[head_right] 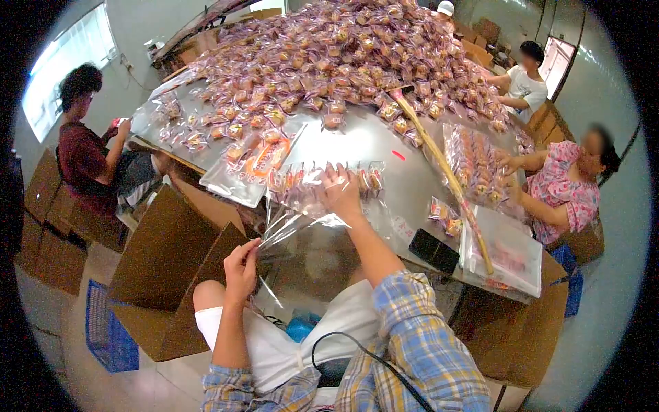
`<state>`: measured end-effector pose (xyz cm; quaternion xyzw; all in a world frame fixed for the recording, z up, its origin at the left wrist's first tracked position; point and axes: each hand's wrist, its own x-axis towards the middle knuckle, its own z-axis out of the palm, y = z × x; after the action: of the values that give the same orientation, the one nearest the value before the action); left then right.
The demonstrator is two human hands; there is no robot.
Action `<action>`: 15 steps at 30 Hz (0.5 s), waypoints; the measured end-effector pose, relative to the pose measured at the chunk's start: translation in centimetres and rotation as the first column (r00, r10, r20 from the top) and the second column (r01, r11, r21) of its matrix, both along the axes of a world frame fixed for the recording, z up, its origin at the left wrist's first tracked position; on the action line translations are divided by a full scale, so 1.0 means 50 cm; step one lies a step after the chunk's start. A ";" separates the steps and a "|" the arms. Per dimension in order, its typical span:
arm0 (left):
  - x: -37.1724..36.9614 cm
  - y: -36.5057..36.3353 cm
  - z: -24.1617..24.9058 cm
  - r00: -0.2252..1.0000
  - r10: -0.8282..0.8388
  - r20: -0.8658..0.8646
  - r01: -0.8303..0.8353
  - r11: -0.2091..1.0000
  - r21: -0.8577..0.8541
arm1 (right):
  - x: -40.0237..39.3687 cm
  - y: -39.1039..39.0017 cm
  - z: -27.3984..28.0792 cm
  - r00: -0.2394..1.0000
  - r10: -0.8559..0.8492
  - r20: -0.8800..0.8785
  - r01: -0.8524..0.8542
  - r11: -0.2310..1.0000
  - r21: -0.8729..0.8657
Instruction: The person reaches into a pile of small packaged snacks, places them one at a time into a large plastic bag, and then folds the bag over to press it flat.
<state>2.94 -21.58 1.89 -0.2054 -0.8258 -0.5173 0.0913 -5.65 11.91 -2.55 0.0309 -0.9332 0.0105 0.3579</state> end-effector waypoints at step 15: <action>0.009 -0.018 -0.026 0.994 -0.045 -0.099 0.052 0.996 0.069 | 0.048 0.038 0.030 0.985 -0.027 0.169 0.018 0.998 0.058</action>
<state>3.38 -22.46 0.60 -0.2470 -0.7962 -0.5379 0.1258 -3.23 13.80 -1.07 0.0293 -0.9605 -0.0171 0.2763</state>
